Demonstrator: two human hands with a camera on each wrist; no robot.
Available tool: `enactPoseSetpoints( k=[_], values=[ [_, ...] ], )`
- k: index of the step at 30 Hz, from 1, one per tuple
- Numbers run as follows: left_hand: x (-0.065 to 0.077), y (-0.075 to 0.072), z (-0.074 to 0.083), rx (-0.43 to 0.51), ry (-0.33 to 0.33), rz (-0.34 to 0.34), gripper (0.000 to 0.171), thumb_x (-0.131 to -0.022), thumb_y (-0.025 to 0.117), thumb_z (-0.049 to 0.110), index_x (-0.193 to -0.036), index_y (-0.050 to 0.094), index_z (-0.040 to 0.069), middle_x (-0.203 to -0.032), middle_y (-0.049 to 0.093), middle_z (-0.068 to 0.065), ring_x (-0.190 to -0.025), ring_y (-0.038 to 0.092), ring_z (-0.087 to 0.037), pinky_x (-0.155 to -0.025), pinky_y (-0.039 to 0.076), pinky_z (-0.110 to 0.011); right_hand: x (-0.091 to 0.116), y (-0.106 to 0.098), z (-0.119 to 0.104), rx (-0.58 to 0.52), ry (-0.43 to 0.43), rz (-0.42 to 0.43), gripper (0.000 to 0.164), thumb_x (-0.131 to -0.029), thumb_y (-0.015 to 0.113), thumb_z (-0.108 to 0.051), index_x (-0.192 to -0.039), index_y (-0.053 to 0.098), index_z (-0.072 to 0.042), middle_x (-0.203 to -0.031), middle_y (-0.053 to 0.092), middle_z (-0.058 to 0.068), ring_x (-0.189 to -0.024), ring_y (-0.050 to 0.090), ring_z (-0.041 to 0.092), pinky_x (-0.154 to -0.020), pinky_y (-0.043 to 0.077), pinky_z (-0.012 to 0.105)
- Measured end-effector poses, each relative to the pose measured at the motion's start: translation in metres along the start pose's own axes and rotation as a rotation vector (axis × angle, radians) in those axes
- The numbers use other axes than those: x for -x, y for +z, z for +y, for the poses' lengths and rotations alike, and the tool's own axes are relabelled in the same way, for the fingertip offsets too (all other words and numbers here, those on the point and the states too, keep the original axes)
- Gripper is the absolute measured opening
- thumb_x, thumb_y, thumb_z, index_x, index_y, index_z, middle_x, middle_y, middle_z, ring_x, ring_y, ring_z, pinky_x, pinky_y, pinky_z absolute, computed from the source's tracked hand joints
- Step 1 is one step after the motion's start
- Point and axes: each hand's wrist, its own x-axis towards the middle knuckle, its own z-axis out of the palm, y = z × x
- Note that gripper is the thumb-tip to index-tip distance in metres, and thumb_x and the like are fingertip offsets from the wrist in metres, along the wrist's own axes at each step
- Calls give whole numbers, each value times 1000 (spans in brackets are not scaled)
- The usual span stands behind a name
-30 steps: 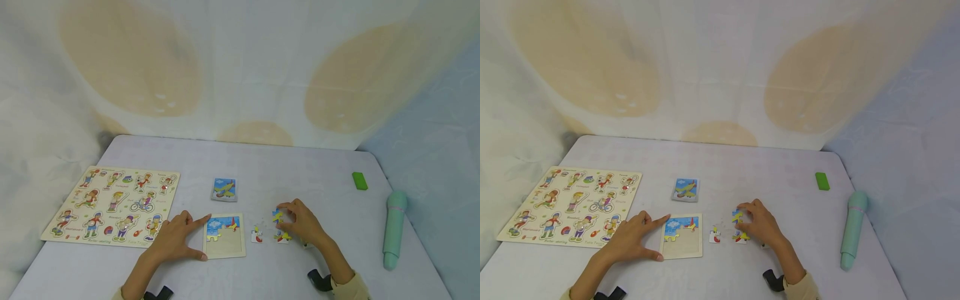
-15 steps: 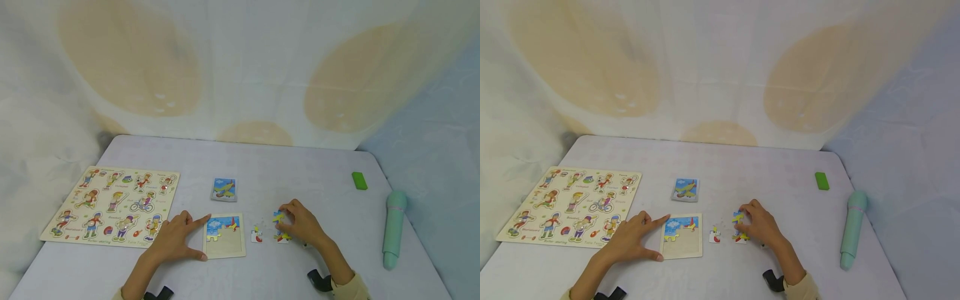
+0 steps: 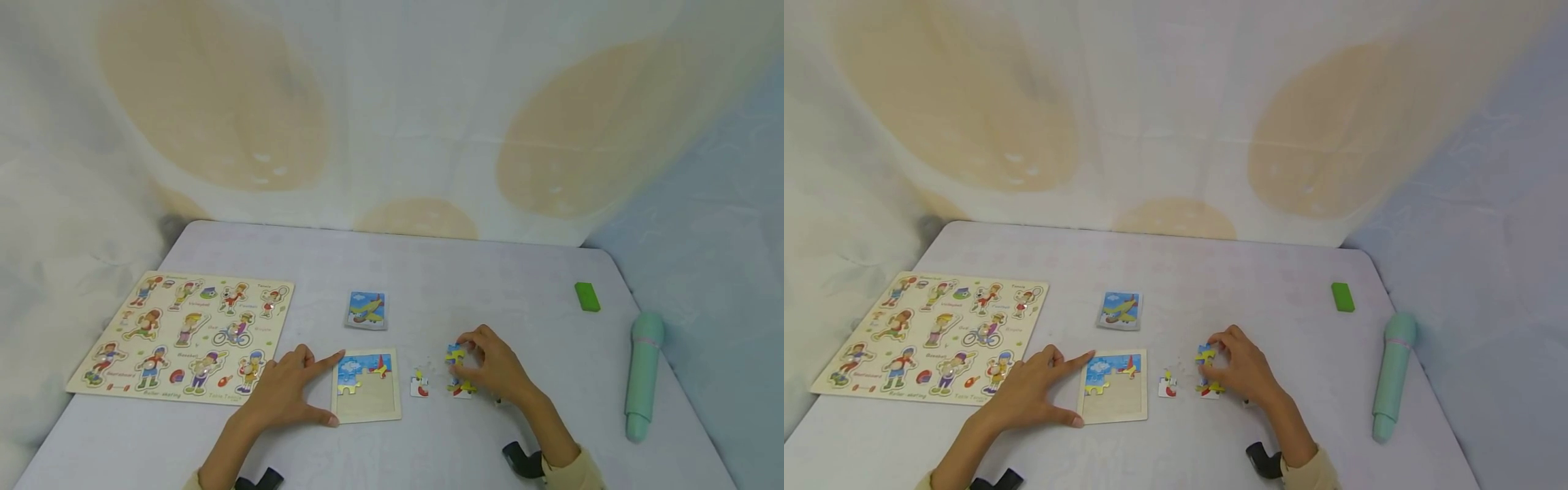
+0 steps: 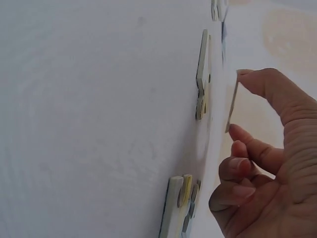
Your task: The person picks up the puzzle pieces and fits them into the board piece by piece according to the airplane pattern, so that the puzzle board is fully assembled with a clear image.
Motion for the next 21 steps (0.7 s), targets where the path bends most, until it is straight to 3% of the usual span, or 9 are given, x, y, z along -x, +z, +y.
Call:
enactPoseSetpoints(
  k=[7, 21],
  values=[
    [1, 0, -1, -1, -1, -5, 101, -52, 84, 70, -143, 51, 42, -92, 35, 8, -81, 33, -11, -68, 25, -32, 0, -2, -8, -7, -39, -8, 41, -72, 88, -23, -106, 69, -12, -91, 51, -5, -73, 44, 9, -60, 39, 21],
    [-1, -1, -1, -3, 15, 7, 101, -53, 81, 74, -144, 50, 43, -92, 35, 8, -80, 33, -10, -68, 24, -32, 1, 3, -28, 4, -28, -80, 41, -71, 88, -23, -106, 69, -15, -94, 52, -4, -71, 44, 9, -56, 36, 21]
  ],
)
